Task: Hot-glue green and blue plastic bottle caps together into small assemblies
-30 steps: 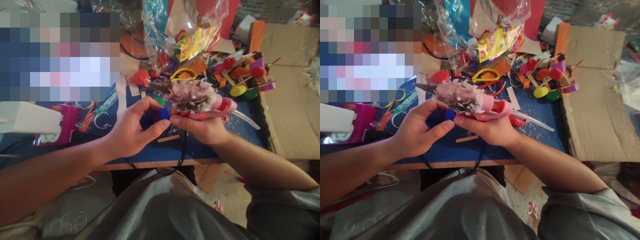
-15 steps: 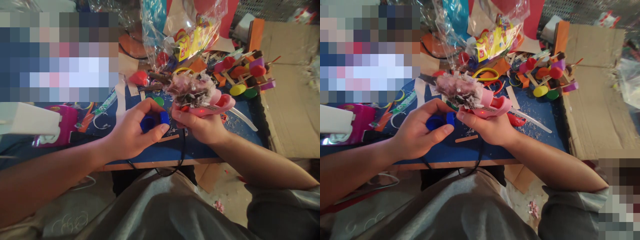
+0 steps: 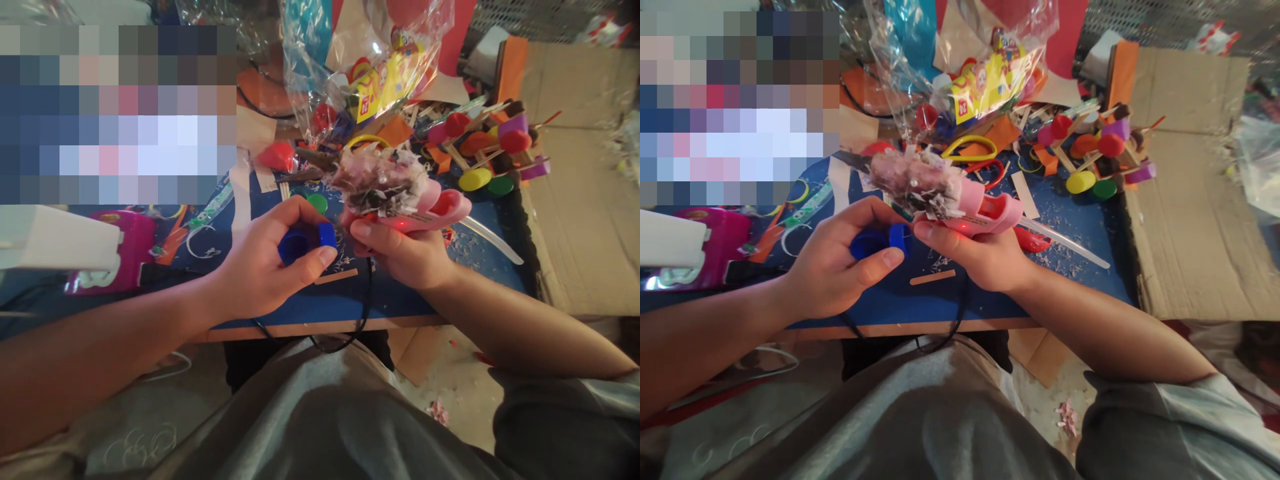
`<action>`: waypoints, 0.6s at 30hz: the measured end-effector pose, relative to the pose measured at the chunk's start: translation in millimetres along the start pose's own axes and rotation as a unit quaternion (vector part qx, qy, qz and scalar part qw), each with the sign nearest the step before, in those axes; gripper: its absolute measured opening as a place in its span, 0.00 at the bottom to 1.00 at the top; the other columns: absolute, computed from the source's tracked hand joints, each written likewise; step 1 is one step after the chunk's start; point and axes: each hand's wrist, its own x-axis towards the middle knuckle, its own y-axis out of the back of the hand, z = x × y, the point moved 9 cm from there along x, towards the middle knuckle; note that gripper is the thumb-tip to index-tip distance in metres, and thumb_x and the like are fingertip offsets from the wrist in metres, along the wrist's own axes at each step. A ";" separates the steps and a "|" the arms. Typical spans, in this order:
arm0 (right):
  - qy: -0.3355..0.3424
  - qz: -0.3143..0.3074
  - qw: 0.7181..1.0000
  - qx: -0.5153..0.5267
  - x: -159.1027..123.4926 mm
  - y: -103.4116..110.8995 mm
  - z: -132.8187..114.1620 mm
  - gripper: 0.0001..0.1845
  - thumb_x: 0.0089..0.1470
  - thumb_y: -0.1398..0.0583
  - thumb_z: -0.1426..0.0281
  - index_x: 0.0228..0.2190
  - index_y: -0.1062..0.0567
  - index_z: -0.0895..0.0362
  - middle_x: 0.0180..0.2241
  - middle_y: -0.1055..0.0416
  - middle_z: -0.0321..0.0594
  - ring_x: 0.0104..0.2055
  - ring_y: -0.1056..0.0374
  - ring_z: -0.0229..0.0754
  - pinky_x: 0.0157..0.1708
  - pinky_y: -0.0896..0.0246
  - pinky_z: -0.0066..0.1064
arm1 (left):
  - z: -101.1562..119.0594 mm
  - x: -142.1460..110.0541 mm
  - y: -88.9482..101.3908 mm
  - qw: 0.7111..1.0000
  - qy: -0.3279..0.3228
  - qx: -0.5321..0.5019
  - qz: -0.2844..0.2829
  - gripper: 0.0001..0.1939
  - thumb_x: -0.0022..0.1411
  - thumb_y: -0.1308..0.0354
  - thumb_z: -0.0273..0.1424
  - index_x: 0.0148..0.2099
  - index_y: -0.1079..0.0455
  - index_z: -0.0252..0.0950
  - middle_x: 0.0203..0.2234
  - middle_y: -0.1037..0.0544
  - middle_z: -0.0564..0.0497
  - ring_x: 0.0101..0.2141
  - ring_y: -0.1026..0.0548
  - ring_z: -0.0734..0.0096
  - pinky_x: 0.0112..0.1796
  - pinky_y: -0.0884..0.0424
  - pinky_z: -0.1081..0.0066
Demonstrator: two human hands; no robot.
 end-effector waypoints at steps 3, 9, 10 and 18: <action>0.017 -0.016 1.000 0.019 -0.9 -4.9 -8.3 0.26 0.60 0.21 0.40 0.35 0.14 0.49 0.40 0.12 0.42 0.47 0.14 0.53 0.47 0.12 0.46 | -0.3 -0.2 1.2 1.000 -0.003 0.008 0.005 0.14 0.71 0.29 0.44 0.47 0.27 0.43 0.37 0.17 0.51 0.36 0.19 0.61 0.38 0.19 0.60; 0.113 -0.045 0.992 -0.016 0.6 -11.6 -33.8 0.15 0.64 0.20 0.54 0.35 0.13 0.49 0.39 0.12 0.37 0.49 0.13 0.52 0.60 0.13 0.47 | 1.7 0.8 -0.2 1.000 -0.023 -0.009 0.010 0.14 0.70 0.27 0.42 0.47 0.27 0.44 0.36 0.17 0.53 0.35 0.19 0.62 0.37 0.19 0.61; 0.124 -0.048 0.991 -0.021 0.7 -12.3 -34.7 0.14 0.65 0.21 0.56 0.35 0.13 0.49 0.39 0.12 0.37 0.50 0.13 0.52 0.63 0.14 0.48 | 1.5 0.9 -1.0 0.999 -0.026 -0.015 0.011 0.13 0.70 0.27 0.40 0.47 0.27 0.44 0.35 0.17 0.53 0.34 0.19 0.63 0.36 0.20 0.62; 0.131 -0.051 0.989 -0.047 3.4 -12.8 -30.0 0.16 0.68 0.25 0.50 0.42 0.12 0.48 0.46 0.12 0.40 0.60 0.15 0.56 0.71 0.19 0.53 | 2.1 -1.0 -2.3 0.999 -0.035 -0.028 0.017 0.11 0.70 0.28 0.37 0.46 0.26 0.42 0.34 0.18 0.53 0.33 0.22 0.65 0.35 0.23 0.65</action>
